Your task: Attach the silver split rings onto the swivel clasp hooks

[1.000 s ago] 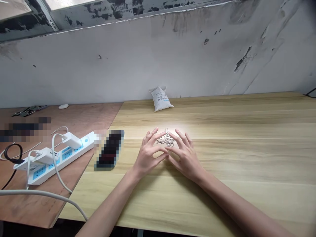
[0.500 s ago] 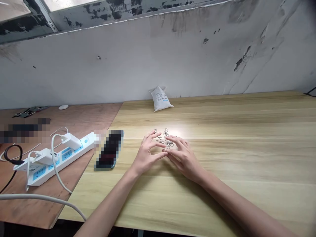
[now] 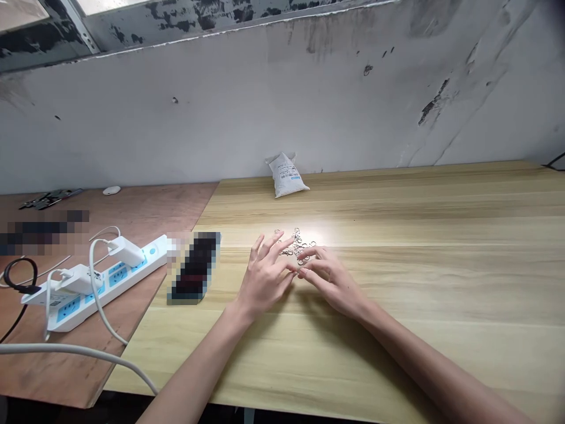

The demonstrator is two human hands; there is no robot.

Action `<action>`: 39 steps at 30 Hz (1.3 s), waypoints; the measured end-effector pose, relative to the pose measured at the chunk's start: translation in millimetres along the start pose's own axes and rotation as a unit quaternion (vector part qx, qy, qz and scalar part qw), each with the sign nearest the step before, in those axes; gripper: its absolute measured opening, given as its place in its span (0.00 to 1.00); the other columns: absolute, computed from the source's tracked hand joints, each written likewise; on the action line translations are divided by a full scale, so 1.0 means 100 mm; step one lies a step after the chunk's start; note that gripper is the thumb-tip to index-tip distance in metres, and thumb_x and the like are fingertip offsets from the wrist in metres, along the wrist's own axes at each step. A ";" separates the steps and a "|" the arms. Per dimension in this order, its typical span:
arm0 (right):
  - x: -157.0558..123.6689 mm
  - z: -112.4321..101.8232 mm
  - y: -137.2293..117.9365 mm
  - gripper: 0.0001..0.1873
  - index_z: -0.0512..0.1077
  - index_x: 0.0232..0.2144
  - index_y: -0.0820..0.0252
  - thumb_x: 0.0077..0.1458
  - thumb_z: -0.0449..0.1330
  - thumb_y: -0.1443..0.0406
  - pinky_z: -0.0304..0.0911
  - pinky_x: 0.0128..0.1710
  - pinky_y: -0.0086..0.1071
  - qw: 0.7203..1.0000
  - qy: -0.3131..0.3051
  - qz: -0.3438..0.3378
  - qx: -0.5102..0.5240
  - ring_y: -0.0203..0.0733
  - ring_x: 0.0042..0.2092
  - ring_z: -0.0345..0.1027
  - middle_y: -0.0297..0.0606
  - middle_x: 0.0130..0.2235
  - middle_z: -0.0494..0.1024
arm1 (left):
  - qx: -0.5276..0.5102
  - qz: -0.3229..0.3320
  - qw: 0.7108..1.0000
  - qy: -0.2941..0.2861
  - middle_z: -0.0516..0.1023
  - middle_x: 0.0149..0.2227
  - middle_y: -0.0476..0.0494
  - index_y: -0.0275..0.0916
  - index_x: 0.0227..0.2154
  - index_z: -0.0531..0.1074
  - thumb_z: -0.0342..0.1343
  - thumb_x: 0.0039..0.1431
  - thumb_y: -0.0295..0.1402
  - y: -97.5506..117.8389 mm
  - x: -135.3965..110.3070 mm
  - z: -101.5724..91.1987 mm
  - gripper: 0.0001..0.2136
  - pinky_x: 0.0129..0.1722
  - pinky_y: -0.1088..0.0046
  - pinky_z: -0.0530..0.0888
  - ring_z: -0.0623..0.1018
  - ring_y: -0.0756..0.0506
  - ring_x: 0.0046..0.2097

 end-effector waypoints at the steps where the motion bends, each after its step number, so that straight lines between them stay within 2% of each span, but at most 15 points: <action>1: 0.00 0.02 0.02 0.13 0.77 0.31 0.54 0.64 0.55 0.61 0.65 0.50 0.43 1.000 -0.004 0.014 0.008 0.44 0.49 0.67 0.39 0.46 0.74 | 0.025 0.015 1.000 0.010 0.72 0.58 0.45 0.41 0.32 0.76 0.56 0.61 0.28 0.05 0.00 0.00 0.05 0.65 0.48 0.56 0.64 0.38 0.65; 6: 0.01 0.07 0.00 0.13 0.76 0.29 0.55 0.63 0.56 0.61 0.64 0.49 0.44 1.000 0.002 0.014 -0.008 0.44 0.45 0.68 0.39 0.41 0.75 | 0.104 0.054 0.992 0.038 0.71 0.59 0.44 0.40 0.31 0.75 0.54 0.60 0.26 0.18 -0.02 0.00 0.06 0.66 0.50 0.56 0.65 0.39 0.64; 14: -0.03 0.14 -0.11 0.11 0.75 0.30 0.56 0.63 0.56 0.63 0.63 0.46 0.43 0.998 -0.009 -0.030 -0.061 0.44 0.44 0.65 0.39 0.38 0.75 | 0.134 0.063 0.988 0.032 0.71 0.59 0.43 0.39 0.28 0.73 0.53 0.61 0.25 0.19 -0.05 0.03 0.07 0.65 0.50 0.57 0.66 0.39 0.64; 19: -0.03 0.13 -0.02 0.11 0.74 0.27 0.56 0.61 0.57 0.64 0.64 0.46 0.43 0.997 -0.027 -0.007 -0.066 0.44 0.44 0.65 0.38 0.36 0.74 | 0.098 0.049 0.994 0.021 0.72 0.58 0.42 0.40 0.27 0.74 0.55 0.59 0.27 0.16 -0.03 0.05 0.07 0.64 0.47 0.58 0.66 0.38 0.63; 23: -0.01 0.06 0.07 0.08 0.73 0.26 0.57 0.58 0.60 0.65 0.64 0.45 0.42 0.999 -0.010 0.016 -0.038 0.44 0.44 0.66 0.38 0.37 0.74 | 0.047 0.027 0.998 0.012 0.73 0.56 0.41 0.41 0.28 0.76 0.59 0.57 0.29 0.10 -0.02 0.02 0.04 0.63 0.47 0.60 0.65 0.37 0.63; 31: 0.00 0.04 0.10 0.11 0.74 0.26 0.56 0.60 0.58 0.64 0.65 0.46 0.42 0.999 -0.011 0.032 -0.014 0.43 0.43 0.67 0.38 0.37 0.75 | 0.002 0.064 0.998 0.029 0.74 0.54 0.46 0.45 0.28 0.78 0.60 0.58 0.31 0.11 -0.01 -0.07 0.04 0.60 0.54 0.64 0.67 0.39 0.62; 39: -0.05 0.01 -0.05 0.10 0.76 0.31 0.54 0.62 0.56 0.63 0.60 0.49 0.46 0.996 0.017 -0.032 -0.084 0.46 0.46 0.67 0.38 0.37 0.77 | 0.035 0.021 0.999 0.025 0.74 0.55 0.46 0.41 0.25 0.74 0.58 0.59 0.29 0.07 -0.02 -0.05 0.08 0.61 0.53 0.63 0.67 0.38 0.62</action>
Point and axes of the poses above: each hand's wrist, its own x-axis towards the middle knuckle, its own z-axis out of the palm, y = z × x, the point moved 10 cm from there along x, towards the middle knuckle
